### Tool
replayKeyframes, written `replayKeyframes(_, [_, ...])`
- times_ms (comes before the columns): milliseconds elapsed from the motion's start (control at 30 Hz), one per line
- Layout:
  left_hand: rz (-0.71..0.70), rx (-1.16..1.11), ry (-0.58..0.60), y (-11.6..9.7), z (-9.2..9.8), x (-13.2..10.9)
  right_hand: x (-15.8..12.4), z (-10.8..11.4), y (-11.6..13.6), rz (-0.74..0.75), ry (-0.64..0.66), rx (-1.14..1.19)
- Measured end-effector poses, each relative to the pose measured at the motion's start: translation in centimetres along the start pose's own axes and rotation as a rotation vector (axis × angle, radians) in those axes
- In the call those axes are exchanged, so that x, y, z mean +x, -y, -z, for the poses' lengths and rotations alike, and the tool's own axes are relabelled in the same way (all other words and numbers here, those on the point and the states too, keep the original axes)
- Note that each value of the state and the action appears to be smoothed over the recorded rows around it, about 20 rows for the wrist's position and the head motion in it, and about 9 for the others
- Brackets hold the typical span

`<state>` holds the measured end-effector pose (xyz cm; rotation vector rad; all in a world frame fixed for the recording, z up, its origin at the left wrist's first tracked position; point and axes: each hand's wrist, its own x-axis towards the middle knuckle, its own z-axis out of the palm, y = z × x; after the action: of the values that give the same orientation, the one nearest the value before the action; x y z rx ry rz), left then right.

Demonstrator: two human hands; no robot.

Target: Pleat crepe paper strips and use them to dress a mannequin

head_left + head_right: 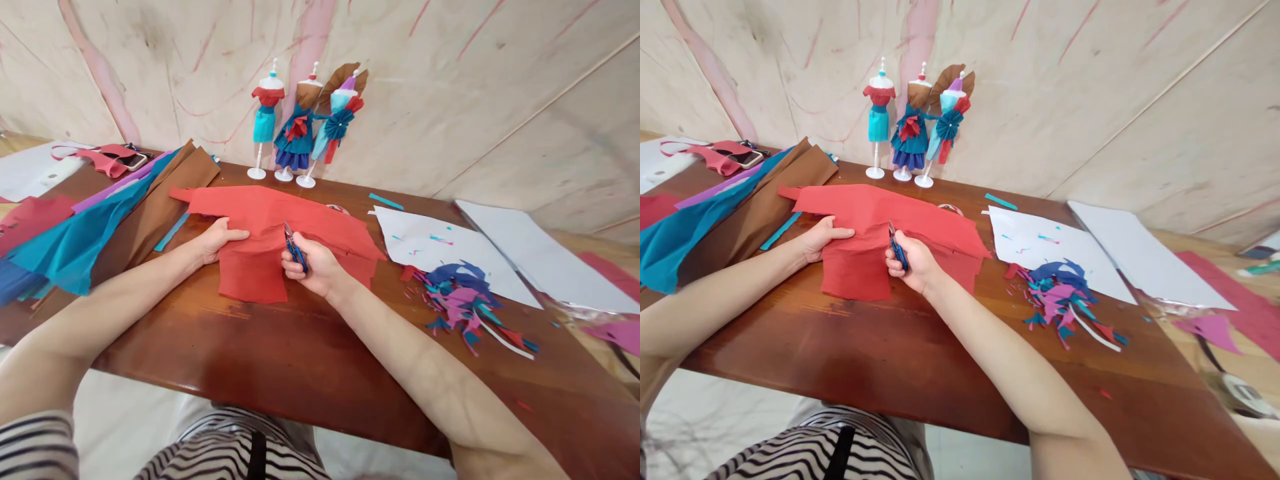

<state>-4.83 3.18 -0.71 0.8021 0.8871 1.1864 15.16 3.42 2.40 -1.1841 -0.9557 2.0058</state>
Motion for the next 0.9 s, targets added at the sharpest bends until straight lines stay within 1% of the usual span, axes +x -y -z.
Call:
replayKeyframes(100, [-0.004,0.014,-0.011,-0.1,0.0,0.0,0.1,-0.8,-0.1,0.018,-0.020,0.085])
replayKeyframes(267, [-0.013,0.053,0.004,0.0,0.4,0.1,0.1,-1.7,-0.5,0.032,-0.087,0.155])
replayKeyframes(333, [-0.021,0.064,0.027,0.1,0.6,0.3,-0.1,-1.9,-1.0,0.044,-0.115,0.179])
replayKeyframes(433, [-0.028,0.094,0.077,0.0,0.8,0.3,-0.7,-2.1,-1.7,0.051,-0.124,0.202])
replayKeyframes(600, [-0.018,0.158,0.079,-0.3,0.5,0.1,-1.3,-2.1,-1.9,0.053,-0.154,0.170])
replayKeyframes(700, [0.015,0.178,0.079,-0.4,0.3,-0.1,-1.1,-1.9,-2.0,0.066,-0.150,0.156])
replayKeyframes(900, [0.024,0.168,0.072,-0.5,0.4,-0.2,-0.4,-1.7,-2.5,0.119,-0.124,0.140])
